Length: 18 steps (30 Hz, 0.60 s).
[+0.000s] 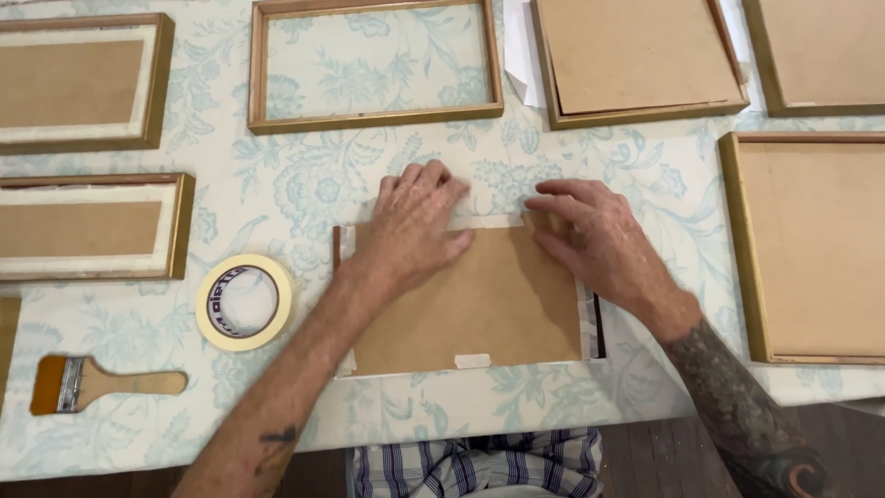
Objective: Applying small pieces of masking tape to the back of a picture frame to secure the backing board.
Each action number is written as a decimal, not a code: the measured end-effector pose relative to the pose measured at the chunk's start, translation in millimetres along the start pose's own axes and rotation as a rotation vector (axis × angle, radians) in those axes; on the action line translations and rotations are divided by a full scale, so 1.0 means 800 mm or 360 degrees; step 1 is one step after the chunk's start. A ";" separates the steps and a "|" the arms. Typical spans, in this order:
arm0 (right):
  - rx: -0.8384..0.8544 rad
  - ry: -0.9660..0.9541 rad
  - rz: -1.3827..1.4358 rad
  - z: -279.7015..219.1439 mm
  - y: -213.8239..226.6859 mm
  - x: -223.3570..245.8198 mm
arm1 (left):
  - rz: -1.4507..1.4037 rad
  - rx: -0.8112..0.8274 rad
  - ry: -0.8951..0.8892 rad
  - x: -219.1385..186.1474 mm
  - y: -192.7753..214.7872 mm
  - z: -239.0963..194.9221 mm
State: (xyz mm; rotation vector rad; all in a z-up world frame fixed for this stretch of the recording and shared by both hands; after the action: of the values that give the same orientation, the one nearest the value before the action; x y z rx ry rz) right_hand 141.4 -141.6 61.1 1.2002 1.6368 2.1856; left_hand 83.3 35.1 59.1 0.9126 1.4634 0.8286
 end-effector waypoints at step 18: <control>0.0037 0.0623 0.0113 -0.050 -0.084 0.116 | 0.0656 -0.0648 0.0215 0.136 -0.001 -0.277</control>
State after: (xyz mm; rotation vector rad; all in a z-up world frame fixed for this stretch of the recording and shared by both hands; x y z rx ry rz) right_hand 31.2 -93.4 46.0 0.8857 1.7827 2.5811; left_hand -140.9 133.5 28.8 0.8657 1.1669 1.4577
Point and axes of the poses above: each hand's wrist, its own z-axis towards the middle knuckle, its own y-axis out of the back of the hand, x = y × z, the point moved 7 cm from there along z, towards the middle knuckle
